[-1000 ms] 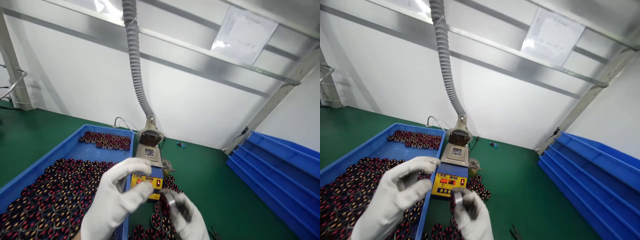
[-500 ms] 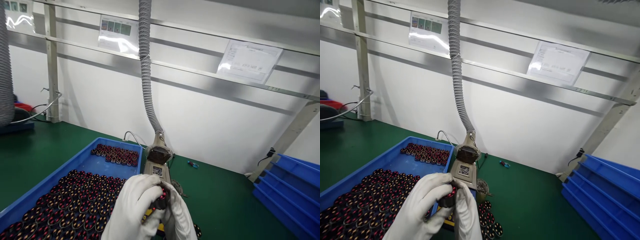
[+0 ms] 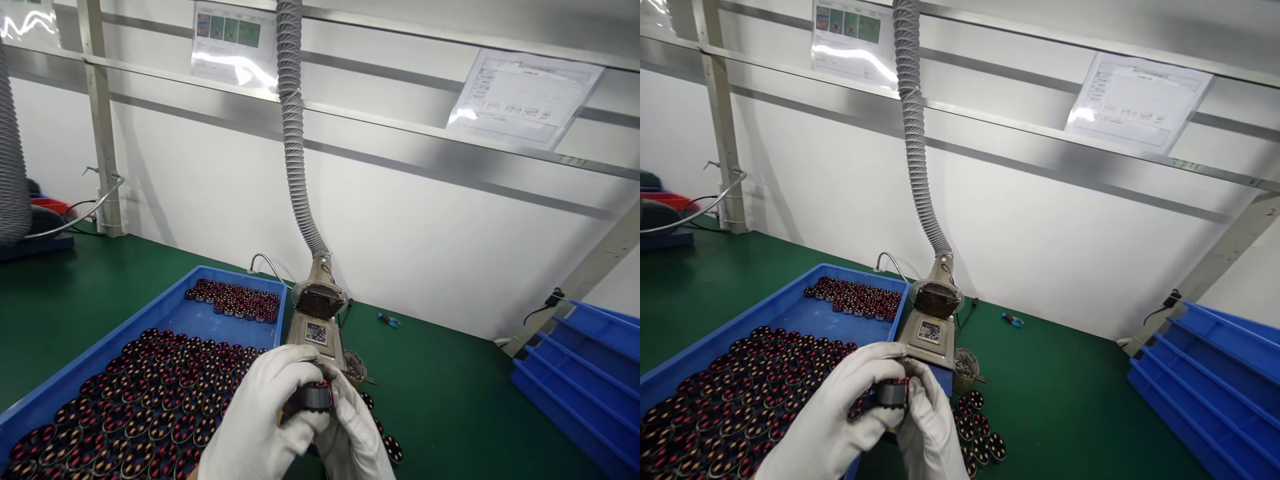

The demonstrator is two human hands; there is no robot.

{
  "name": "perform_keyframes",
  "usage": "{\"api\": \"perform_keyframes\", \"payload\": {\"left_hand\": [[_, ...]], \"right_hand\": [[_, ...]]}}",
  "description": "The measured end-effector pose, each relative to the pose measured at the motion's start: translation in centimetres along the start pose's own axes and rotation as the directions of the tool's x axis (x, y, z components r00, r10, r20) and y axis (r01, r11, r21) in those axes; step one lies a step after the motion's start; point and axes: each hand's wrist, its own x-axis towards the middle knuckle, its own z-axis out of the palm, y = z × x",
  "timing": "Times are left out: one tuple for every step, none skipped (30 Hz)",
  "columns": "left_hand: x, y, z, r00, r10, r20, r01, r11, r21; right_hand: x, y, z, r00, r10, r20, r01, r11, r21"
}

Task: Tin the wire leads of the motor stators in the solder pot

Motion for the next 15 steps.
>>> {"api": "perform_keyframes", "payload": {"left_hand": [[0.0,-0.1,-0.1,1.000,-0.009,0.021,0.009,1.000,-0.022],[-0.1,-0.2,-0.2,0.999,-0.001,0.036,0.002,0.999,-0.037],[-0.1,-0.3,-0.3,0.999,0.017,0.047,-0.015,0.999,-0.047],[-0.2,-0.3,-0.4,0.998,0.042,0.048,-0.039,0.998,-0.056],[-0.1,-0.3,-0.4,0.997,0.065,0.043,-0.062,0.996,-0.059],[-0.1,-0.3,-0.5,0.995,0.088,0.040,-0.086,0.995,-0.059],[-0.1,-0.2,-0.4,0.993,0.109,0.035,-0.107,0.993,-0.053],[0.0,-0.2,-0.4,0.991,0.133,0.027,-0.132,0.990,-0.041],[0.1,-0.1,-0.3,0.987,0.159,0.017,-0.159,0.987,-0.021],[0.2,0.0,-0.2,0.982,0.189,0.004,-0.189,0.982,0.006],[0.3,0.1,-0.1,0.975,0.222,-0.009,-0.222,0.974,0.032],[0.3,0.1,0.0,0.968,0.251,-0.023,-0.250,0.967,0.052],[0.4,0.1,0.0,0.962,0.269,-0.037,-0.266,0.962,0.064],[0.3,0.2,0.0,0.960,0.276,-0.046,-0.273,0.960,0.065],[0.3,0.2,0.0,0.962,0.269,-0.052,-0.266,0.962,0.060]], "right_hand": [[-0.1,-0.2,-0.2,0.999,-0.022,0.025,0.023,0.998,-0.064],[-0.1,-0.4,-0.4,0.998,-0.051,0.043,0.056,0.990,-0.126],[-0.2,-0.7,-0.7,0.995,-0.087,0.049,0.095,0.978,-0.184],[-0.3,-0.9,-0.9,0.991,-0.128,0.045,0.135,0.962,-0.236],[-0.4,-1.1,-1.2,0.984,-0.174,0.035,0.176,0.944,-0.280],[-0.5,-1.2,-1.4,0.974,-0.225,0.036,0.224,0.921,-0.318],[-0.5,-1.2,-1.6,0.962,-0.268,0.050,0.268,0.897,-0.353],[-0.5,-1.1,-1.8,0.952,-0.296,0.076,0.302,0.875,-0.378],[-0.5,-1.1,-1.9,0.943,-0.317,0.096,0.329,0.862,-0.385],[-0.4,-0.9,-1.9,0.940,-0.331,0.088,0.339,0.863,-0.374],[-0.4,-0.8,-1.9,0.943,-0.328,0.053,0.326,0.882,-0.340],[-0.4,-0.8,-1.9,0.953,-0.303,-0.007,0.290,0.916,-0.278],[-0.4,-0.8,-1.9,0.961,-0.264,-0.084,0.245,0.952,-0.185],[-0.5,-0.9,-1.9,0.964,-0.221,-0.151,0.211,0.974,-0.081],[-0.5,-1.1,-1.9,0.963,-0.174,-0.203,0.178,0.984,0.000]]}}
